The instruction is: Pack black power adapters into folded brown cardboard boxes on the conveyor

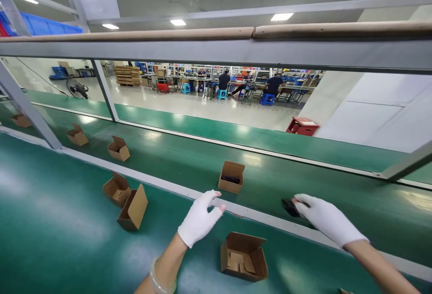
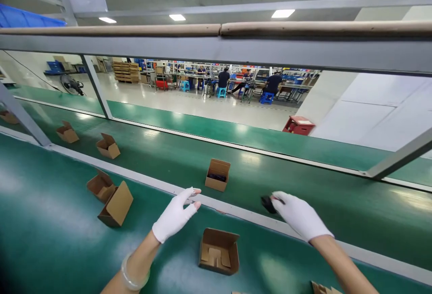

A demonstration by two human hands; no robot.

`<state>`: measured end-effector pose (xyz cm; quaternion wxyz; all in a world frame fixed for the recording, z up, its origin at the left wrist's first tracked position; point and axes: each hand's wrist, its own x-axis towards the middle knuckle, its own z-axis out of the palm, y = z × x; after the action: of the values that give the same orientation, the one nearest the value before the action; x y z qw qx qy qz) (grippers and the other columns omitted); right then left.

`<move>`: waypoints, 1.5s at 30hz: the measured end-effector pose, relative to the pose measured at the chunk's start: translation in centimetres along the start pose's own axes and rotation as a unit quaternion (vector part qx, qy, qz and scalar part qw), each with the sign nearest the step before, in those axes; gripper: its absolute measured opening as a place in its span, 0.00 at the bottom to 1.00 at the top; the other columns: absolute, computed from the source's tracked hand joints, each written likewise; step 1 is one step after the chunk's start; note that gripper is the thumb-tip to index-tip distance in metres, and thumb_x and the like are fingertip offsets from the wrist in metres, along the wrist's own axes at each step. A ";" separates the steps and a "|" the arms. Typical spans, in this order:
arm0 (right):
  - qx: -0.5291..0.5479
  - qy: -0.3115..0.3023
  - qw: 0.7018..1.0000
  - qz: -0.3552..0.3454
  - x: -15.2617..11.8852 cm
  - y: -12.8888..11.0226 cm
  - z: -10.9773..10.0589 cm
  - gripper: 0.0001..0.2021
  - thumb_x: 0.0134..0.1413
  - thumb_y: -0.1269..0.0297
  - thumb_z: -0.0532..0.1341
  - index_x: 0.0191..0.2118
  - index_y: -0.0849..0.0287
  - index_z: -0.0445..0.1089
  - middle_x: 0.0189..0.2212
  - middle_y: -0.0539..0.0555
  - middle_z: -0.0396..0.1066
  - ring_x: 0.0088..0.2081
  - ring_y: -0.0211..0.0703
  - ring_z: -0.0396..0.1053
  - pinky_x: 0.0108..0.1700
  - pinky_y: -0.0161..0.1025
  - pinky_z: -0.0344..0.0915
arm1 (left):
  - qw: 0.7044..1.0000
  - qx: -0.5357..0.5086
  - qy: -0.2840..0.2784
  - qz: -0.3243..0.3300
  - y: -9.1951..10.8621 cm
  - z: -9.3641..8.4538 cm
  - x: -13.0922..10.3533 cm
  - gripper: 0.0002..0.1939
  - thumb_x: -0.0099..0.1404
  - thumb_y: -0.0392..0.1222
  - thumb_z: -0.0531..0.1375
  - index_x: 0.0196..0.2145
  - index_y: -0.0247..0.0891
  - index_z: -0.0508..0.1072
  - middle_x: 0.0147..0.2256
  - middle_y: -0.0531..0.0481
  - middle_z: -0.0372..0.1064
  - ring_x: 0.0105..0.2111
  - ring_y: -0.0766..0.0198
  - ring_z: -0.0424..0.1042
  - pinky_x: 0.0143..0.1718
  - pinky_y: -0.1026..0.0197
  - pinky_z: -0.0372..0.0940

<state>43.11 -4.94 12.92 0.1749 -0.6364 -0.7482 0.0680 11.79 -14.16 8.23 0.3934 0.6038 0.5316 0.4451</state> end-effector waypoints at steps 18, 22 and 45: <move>0.286 -0.229 0.916 -0.165 -8.1 -22.6 7.2 0.35 0.37 0.58 0.66 0.56 0.57 0.60 0.36 0.54 0.69 0.30 0.42 0.65 0.34 0.39 0.61 | 0.885 -0.360 0.217 0.198 5.0 -6.6 -3.6 0.14 0.59 0.50 0.60 0.40 0.44 0.65 0.39 0.52 0.70 0.38 0.62 0.73 0.43 0.56 0.68; 0.239 -0.303 0.900 -0.203 -10.1 -24.2 9.8 0.30 0.33 0.58 0.67 0.48 0.56 0.67 0.39 0.55 0.69 0.33 0.45 0.65 0.33 0.37 0.59 | 0.874 -0.392 0.221 0.182 5.8 -7.4 -4.6 0.14 0.58 0.52 0.59 0.40 0.48 0.66 0.39 0.55 0.70 0.38 0.63 0.73 0.41 0.57 0.69; 0.540 -0.028 0.841 0.010 -10.2 -19.0 1.5 0.11 0.45 0.56 0.60 0.32 0.58 0.63 0.28 0.49 0.65 0.26 0.36 0.61 0.26 0.32 0.60 | 0.976 -0.197 -0.091 0.033 5.9 -0.7 -4.1 0.16 0.61 0.46 0.55 0.43 0.35 0.64 0.42 0.44 0.69 0.45 0.59 0.69 0.48 0.57 0.62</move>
<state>26.23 -18.19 15.89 0.4693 -0.4460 -0.5911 0.4810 12.68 -18.96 13.51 0.5367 0.5693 0.3753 0.4969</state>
